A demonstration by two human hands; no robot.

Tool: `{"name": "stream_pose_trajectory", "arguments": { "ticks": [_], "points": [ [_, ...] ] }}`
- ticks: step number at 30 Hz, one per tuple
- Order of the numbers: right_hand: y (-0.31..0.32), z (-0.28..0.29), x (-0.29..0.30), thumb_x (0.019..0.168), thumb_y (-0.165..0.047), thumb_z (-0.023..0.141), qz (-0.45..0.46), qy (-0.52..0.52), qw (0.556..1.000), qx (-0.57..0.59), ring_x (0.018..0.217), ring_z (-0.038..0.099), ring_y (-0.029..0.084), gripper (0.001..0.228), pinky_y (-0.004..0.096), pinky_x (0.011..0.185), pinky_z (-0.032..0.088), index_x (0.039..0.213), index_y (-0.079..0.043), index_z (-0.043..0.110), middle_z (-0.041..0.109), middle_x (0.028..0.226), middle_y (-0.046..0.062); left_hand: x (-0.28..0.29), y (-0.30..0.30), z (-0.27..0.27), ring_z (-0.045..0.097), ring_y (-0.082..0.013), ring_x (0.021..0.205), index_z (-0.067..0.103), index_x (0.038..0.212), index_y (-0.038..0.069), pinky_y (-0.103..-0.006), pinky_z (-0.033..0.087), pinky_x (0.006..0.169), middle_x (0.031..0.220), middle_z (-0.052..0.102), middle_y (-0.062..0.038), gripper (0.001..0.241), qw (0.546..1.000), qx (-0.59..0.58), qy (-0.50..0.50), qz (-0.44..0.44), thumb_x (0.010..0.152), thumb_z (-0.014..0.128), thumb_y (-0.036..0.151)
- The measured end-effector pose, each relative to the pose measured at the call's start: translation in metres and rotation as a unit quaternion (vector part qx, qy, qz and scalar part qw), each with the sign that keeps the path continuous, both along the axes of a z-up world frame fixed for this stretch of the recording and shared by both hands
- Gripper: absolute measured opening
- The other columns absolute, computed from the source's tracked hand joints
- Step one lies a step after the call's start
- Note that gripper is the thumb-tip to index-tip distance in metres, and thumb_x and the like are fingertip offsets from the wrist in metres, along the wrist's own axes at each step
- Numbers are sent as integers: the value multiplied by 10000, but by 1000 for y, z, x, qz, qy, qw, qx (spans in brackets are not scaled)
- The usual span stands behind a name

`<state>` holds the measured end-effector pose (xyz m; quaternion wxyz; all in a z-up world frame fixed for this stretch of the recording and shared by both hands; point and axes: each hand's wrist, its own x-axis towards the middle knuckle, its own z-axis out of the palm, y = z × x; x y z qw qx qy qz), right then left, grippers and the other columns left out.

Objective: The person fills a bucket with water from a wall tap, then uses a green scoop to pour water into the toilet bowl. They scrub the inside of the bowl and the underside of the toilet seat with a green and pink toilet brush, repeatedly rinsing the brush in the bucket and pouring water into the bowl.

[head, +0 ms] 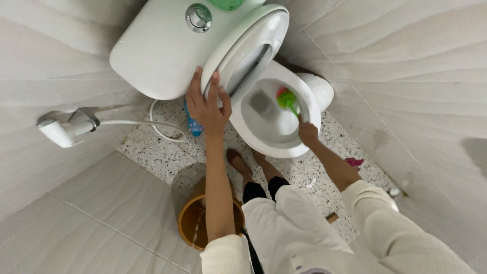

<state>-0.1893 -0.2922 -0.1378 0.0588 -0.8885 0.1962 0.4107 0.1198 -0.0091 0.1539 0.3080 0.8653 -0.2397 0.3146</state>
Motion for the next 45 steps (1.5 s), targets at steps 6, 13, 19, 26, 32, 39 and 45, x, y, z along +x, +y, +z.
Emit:
{"name": "stream_pose_trajectory", "arguments": {
  "ticks": [6, 13, 19, 26, 32, 39, 45],
  "points": [
    [49, -89, -79, 951, -113, 484, -31, 30, 986, 162, 914, 727, 412, 659, 490, 786, 603, 1590, -96, 323, 698, 1049, 281, -16, 10, 21, 455, -347, 1487, 439, 1588, 264, -505, 441, 1218, 1633, 409, -112, 593, 995, -4, 81, -50, 1032, 586, 118],
    [34, -17, -56, 946, -153, 518, -121, 31, 986, 108, 937, 710, 413, 555, 515, 763, 606, 1484, -37, 448, 694, 1061, 276, -123, 52, 51, 131, -385, 1617, 445, 1591, 220, -674, 147, 1296, 1712, 164, -174, 636, 973, 8, 229, -32, 987, 637, 170],
    [48, -8, -67, 969, -163, 480, -93, 22, 990, 104, 795, 709, 386, 436, 490, 639, 602, 1374, -14, 541, 730, 956, 267, -286, 117, 13, 152, -408, 1594, 522, 1508, 204, -667, 164, 1262, 1700, 193, -159, 545, 953, -10, 302, -6, 983, 670, 189],
    [36, -37, -90, 918, -125, 563, -43, -23, 994, 99, 703, 707, 396, 329, 499, 626, 586, 1177, 49, 667, 716, 862, 284, -469, 181, -36, 159, -433, 1527, 580, 1443, 176, -638, 156, 1195, 1675, 189, -173, 520, 885, -34, 456, 90, 940, 706, 205],
    [66, 39, -103, 985, -126, 606, -416, -156, 813, 376, 484, 425, 172, 475, 368, 432, 396, 1447, -89, 499, 519, 659, 82, -598, 220, -59, 201, -405, 1523, 572, 1415, 185, -608, 198, 1194, 1668, 242, -127, 479, 781, -60, 590, 196, 955, 682, 263],
    [188, 165, -103, 1054, -193, 562, -520, -170, 634, 547, 483, 367, 98, 261, 261, 425, 335, 1302, -112, 539, 449, 675, -14, -670, 246, -160, 238, -405, 1479, 542, 1442, 217, -629, 212, 1169, 1626, 277, -128, 503, 666, -84, 687, 278, 968, 664, 332],
    [252, 168, -102, 1088, -207, 529, -458, -120, 610, 635, 495, 355, 56, 286, 221, 425, 326, 1355, -104, 547, 435, 703, -42, -669, 281, -261, 292, -390, 1455, 532, 1449, 227, -622, 268, 1146, 1597, 339, -125, 525, 611, -117, 705, 341, 952, 660, 342]
  ]
}}
